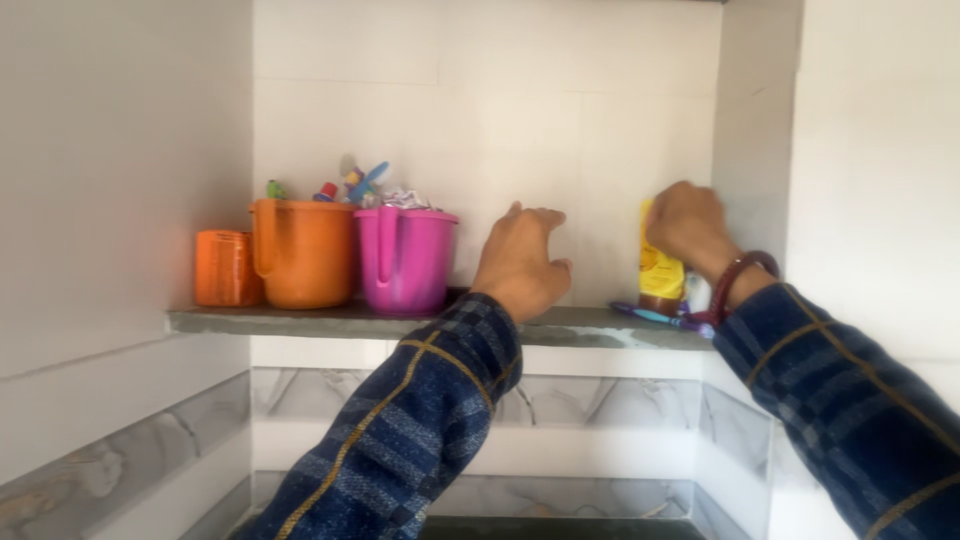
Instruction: The person organizes bathroom items by placing a green soap dish and a teal plastic basket onto wall shelves. They then wash a red cloth in a black basin of water, wring it out, and place it on a higher shelf. Finally, they arrange various toiletries, including cups and bottles, on the shelves.
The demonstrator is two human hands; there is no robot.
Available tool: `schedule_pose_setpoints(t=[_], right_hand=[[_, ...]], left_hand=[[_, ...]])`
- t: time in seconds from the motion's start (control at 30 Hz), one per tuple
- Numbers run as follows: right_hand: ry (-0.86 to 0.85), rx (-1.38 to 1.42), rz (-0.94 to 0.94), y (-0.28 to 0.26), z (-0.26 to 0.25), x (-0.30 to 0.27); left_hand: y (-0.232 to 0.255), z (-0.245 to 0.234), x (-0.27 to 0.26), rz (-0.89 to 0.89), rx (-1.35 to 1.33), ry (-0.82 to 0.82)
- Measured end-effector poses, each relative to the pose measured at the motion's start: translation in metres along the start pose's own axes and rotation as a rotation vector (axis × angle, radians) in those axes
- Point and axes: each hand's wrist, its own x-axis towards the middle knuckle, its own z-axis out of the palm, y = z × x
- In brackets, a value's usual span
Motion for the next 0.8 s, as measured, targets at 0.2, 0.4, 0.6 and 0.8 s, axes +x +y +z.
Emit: schedule_pose_setpoints(t=[0.2, 0.4, 0.6, 0.8], right_hand=[[-0.054, -0.133, 0.098, 0.033, -0.012, -0.013], [-0.256, 0.008, 0.153, 0.032, -0.004, -0.017], [-0.132, -0.005, 0.082, 0.042, 0.008, -0.013], [0.088, 0.185, -0.034, 0.039, -0.017, -0.007]], left_hand=[[0.011, 0.027, 0.008, -0.014, -0.010, -0.061], [0.011, 0.034, 0.007, -0.036, -0.002, -0.078], [0.007, 0.038, 0.004, -0.067, -0.005, -0.089], [0.013, 0.032, 0.003, -0.087, -0.008, -0.051]])
